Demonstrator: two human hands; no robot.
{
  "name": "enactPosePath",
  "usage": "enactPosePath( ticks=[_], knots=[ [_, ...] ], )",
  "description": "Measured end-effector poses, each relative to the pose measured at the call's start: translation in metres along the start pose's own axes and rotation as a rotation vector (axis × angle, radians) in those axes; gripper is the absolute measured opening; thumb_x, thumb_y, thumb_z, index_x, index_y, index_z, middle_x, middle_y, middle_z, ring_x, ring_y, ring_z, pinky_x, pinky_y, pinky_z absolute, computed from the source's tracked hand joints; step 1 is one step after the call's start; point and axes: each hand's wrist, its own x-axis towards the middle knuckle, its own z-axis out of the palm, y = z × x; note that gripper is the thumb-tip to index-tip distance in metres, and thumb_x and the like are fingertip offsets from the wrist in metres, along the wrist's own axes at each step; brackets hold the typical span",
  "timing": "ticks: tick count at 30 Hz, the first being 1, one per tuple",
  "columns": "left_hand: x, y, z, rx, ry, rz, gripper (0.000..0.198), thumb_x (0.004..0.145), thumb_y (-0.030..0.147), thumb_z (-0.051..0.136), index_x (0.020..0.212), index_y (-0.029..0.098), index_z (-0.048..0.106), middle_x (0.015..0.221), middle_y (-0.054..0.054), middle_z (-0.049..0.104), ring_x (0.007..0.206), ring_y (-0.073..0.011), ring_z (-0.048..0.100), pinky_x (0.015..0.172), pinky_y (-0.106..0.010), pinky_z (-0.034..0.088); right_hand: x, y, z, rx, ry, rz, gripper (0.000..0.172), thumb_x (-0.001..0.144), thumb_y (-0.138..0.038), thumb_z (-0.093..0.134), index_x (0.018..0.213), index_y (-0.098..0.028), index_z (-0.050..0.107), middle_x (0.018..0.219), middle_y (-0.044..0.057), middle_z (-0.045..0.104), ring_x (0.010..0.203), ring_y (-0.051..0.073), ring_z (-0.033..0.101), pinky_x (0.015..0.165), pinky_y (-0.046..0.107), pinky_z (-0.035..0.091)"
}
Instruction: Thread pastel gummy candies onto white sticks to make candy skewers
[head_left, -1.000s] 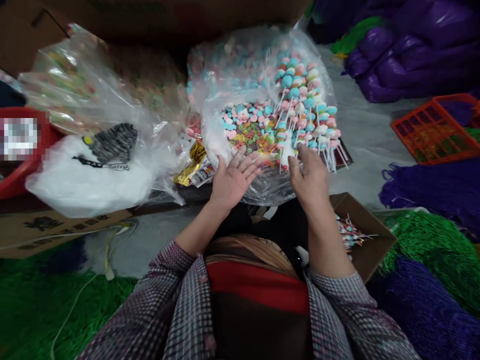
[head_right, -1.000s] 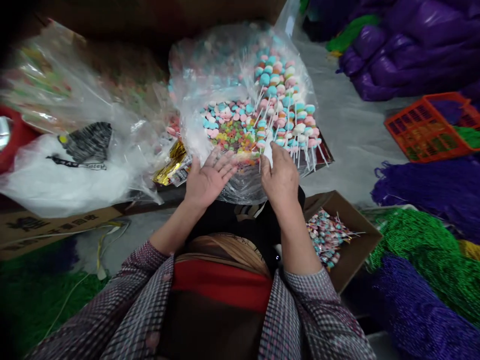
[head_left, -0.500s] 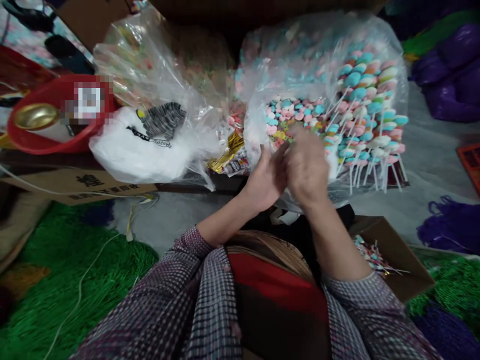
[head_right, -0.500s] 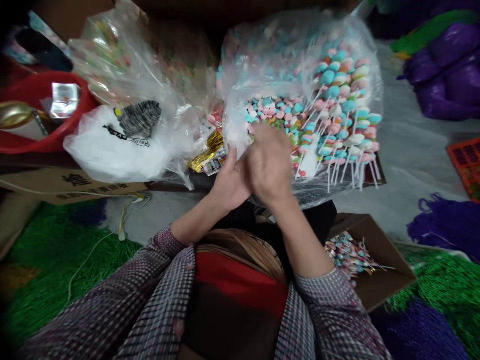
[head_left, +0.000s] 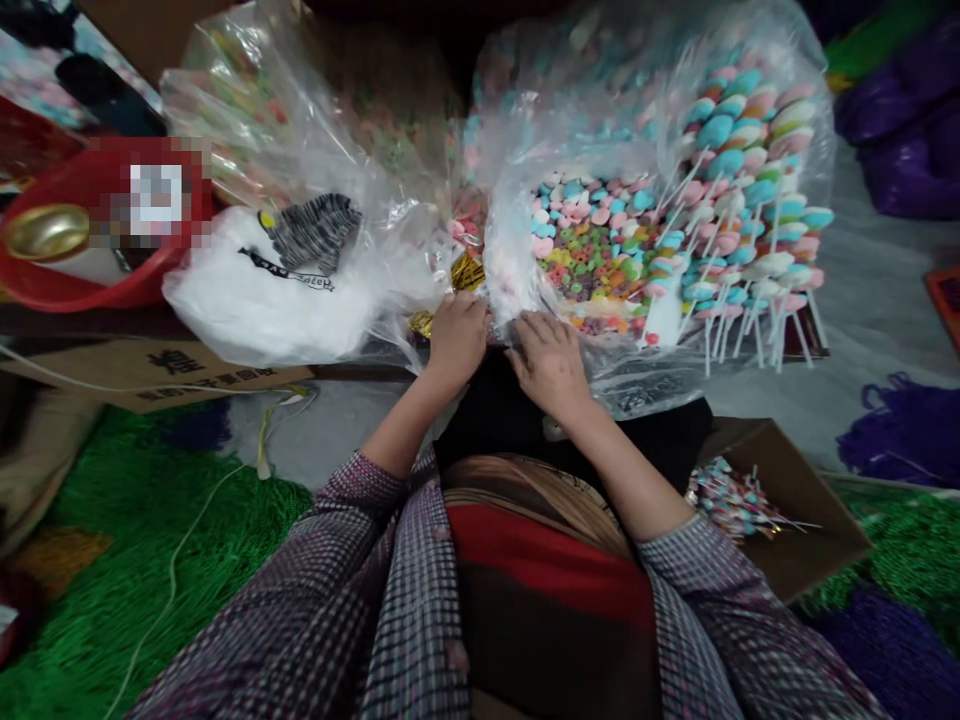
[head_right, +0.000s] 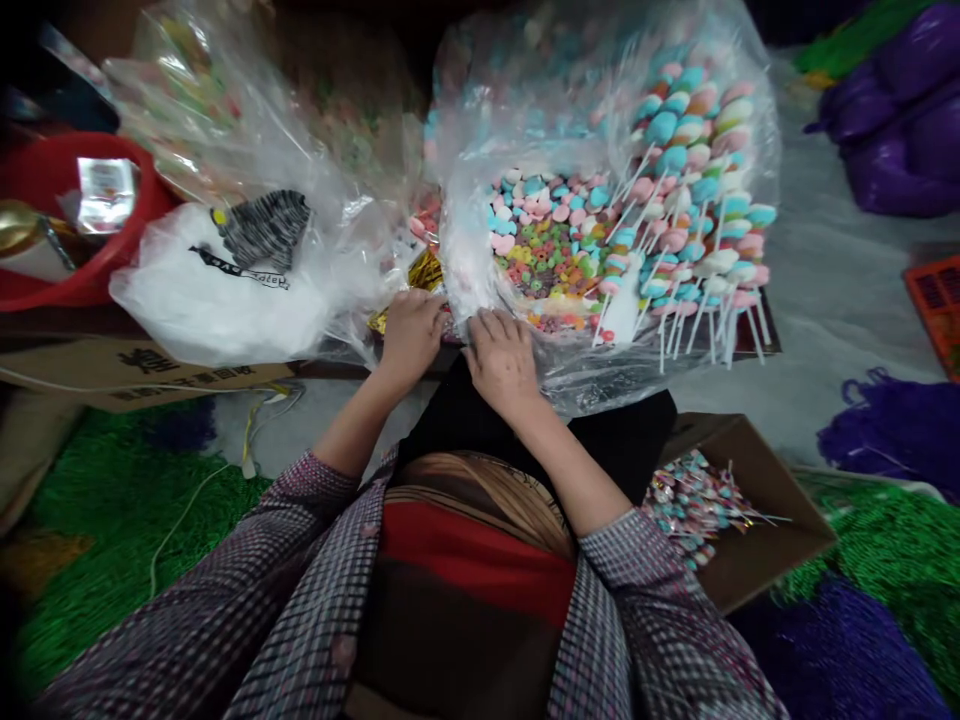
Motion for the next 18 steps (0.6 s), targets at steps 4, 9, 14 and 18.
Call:
enactPosePath(
  ticks=[4,9,14,18],
  knots=[
    [0.005,0.003,0.002,0.13,-0.067,-0.043,0.023,0.099,0.028,0.053,0.112,0.018,0.069,0.117,-0.016,0.069,0.112,-0.0319,0.06,0.096,-0.044,0.049,0.007,0.006,0.006,-0.046,-0.051,0.053,0.044,0.098,-0.034,0.054,0.135,-0.015,0.064,0.15,0.019,0.06,0.138,0.038,0.052,0.11,0.056,0.042],
    [0.013,0.007,-0.001,0.126,-0.1,-0.096,0.019,0.1,0.031,0.053,0.102,0.02,0.068,0.115,-0.016,0.067,0.111,-0.0323,0.06,0.093,-0.045,0.051,0.007,0.021,0.001,-0.023,-0.044,0.042,0.039,0.101,-0.035,0.048,0.13,-0.018,0.069,0.147,0.015,0.063,0.137,0.035,0.053,0.109,0.053,0.042],
    [0.022,0.001,0.01,0.035,-0.021,-0.119,0.012,0.095,0.018,0.056,0.094,0.02,0.068,0.111,-0.016,0.067,0.108,-0.0335,0.061,0.086,-0.045,0.054,0.013,0.027,0.002,0.008,-0.007,0.105,0.041,0.101,-0.031,0.043,0.126,-0.014,0.07,0.146,0.017,0.064,0.137,0.036,0.054,0.11,0.055,0.042],
    [0.027,-0.004,0.019,-0.087,0.069,-0.113,0.02,0.095,0.012,0.05,0.088,0.022,0.065,0.105,-0.014,0.067,0.106,-0.0319,0.061,0.088,-0.045,0.054,0.016,0.026,0.007,0.023,0.048,0.129,0.039,0.099,-0.028,0.046,0.126,-0.014,0.071,0.145,0.017,0.064,0.135,0.037,0.055,0.109,0.056,0.042]
  ],
)
